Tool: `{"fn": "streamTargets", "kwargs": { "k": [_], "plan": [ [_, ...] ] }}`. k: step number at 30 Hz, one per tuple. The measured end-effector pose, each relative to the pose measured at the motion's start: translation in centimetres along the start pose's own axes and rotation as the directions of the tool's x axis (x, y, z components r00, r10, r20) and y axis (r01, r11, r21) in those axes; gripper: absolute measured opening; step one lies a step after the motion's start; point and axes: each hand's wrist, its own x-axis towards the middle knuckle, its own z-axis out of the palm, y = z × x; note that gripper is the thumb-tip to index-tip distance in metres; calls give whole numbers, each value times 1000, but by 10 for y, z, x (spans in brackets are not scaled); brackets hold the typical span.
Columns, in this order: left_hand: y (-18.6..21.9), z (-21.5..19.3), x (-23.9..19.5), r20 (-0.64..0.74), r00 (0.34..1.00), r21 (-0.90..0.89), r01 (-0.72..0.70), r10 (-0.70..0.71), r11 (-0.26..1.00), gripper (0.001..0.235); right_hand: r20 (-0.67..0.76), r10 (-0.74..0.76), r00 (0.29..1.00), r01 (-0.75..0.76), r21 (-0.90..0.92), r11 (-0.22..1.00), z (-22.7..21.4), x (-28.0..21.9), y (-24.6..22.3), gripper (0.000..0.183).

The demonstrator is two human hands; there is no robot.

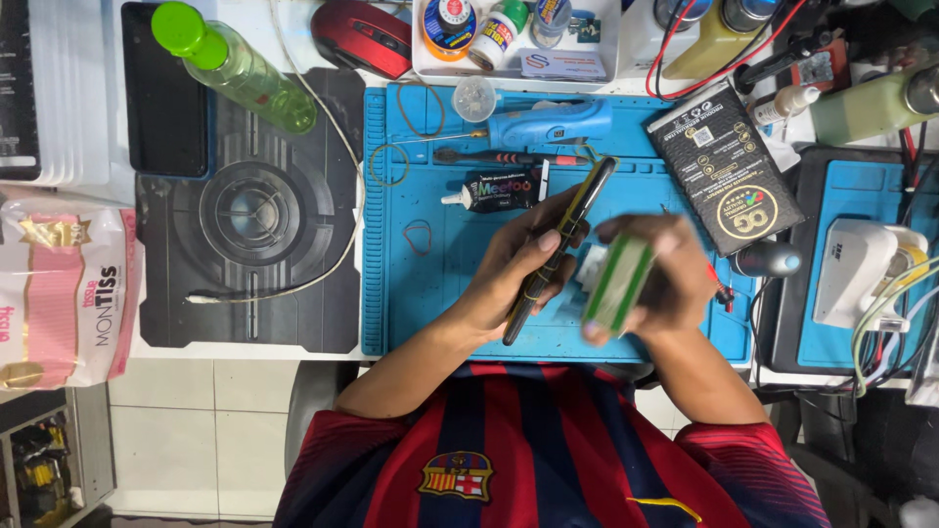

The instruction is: The person holds a smartphone secured with rubber bands and uses a small green handheld device to repeatedly rub the screen surface. The person rotates the phone to access different areas and continues the rubbing motion across the screen throughout the clip.

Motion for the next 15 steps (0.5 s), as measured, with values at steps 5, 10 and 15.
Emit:
{"fn": "streamTargets", "kwargs": {
  "k": [5,10,15],
  "plan": [
    [-4,-5,0,-25,1000,42,1,0,999,78,225,-147,963,167,-74,983,-8,5,-5,80],
    [-3,-3,-1,-12,1000,3,21,-21,1000,79,-87,34,996,-45,-135,990,0,14,1,88],
    [0,0,1,10,1000,1,12,-12,1000,77,-45,3,999,-5,-35,999,-1,8,-1,84]
  ]
}}
